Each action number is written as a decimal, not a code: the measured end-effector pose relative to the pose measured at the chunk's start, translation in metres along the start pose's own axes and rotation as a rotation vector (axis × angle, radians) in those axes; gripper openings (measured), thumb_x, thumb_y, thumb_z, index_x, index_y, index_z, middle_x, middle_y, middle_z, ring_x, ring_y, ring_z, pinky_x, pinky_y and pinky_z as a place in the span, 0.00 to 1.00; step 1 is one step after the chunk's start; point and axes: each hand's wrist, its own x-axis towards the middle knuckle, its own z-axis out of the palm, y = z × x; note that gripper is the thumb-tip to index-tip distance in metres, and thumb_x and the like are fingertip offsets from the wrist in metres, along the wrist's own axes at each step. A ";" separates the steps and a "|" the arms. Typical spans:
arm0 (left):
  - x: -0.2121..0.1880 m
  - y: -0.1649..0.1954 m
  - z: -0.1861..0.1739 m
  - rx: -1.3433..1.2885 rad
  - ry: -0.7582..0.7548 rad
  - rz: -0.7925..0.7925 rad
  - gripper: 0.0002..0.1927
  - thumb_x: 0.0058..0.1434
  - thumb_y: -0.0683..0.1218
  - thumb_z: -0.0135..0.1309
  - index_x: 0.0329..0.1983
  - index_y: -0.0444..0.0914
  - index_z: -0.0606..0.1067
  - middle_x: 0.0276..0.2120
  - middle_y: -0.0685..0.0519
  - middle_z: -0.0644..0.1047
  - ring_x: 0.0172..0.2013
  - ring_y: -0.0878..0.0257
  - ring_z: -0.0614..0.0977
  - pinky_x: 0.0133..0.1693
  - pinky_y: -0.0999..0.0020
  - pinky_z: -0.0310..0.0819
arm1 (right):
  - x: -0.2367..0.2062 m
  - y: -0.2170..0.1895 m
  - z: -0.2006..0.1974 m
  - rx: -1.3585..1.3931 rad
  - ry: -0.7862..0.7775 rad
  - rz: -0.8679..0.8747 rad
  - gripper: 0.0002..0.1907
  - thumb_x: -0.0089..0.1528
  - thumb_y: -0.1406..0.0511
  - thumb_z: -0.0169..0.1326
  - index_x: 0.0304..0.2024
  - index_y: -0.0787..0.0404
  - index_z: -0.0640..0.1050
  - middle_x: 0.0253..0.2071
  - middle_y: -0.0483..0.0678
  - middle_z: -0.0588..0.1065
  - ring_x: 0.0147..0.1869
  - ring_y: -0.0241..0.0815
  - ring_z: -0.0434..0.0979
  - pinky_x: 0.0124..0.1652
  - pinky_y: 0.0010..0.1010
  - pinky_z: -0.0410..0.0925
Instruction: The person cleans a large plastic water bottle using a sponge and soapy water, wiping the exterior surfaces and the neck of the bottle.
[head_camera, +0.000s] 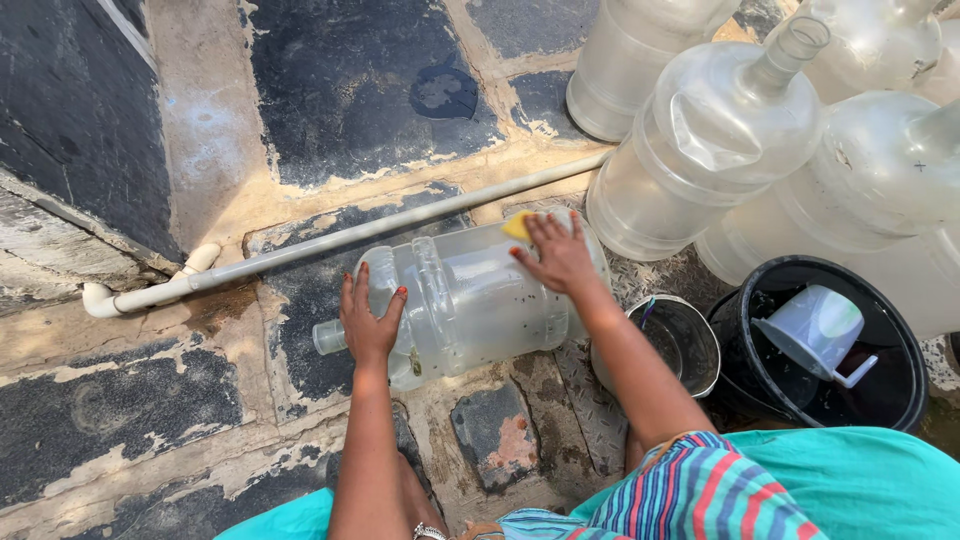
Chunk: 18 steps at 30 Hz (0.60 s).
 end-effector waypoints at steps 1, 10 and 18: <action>0.000 0.001 0.000 -0.002 0.006 -0.004 0.45 0.51 0.67 0.59 0.72 0.55 0.62 0.72 0.43 0.58 0.69 0.42 0.60 0.62 0.46 0.60 | 0.002 0.017 -0.004 -0.005 -0.064 0.089 0.49 0.59 0.34 0.11 0.74 0.53 0.41 0.77 0.47 0.40 0.80 0.46 0.34 0.71 0.50 0.25; 0.005 -0.001 0.001 0.028 0.000 -0.073 0.45 0.50 0.67 0.60 0.72 0.58 0.62 0.72 0.47 0.58 0.69 0.45 0.60 0.63 0.46 0.59 | -0.034 -0.123 0.012 0.122 0.214 -0.379 0.52 0.65 0.35 0.20 0.73 0.70 0.40 0.77 0.60 0.34 0.80 0.55 0.24 0.72 0.45 0.26; 0.005 -0.004 0.002 0.029 -0.034 -0.095 0.45 0.49 0.70 0.59 0.71 0.61 0.61 0.72 0.49 0.57 0.69 0.45 0.60 0.62 0.45 0.60 | -0.060 -0.142 0.041 0.113 0.476 -0.387 0.48 0.67 0.36 0.22 0.74 0.64 0.37 0.78 0.54 0.32 0.80 0.48 0.21 0.73 0.42 0.22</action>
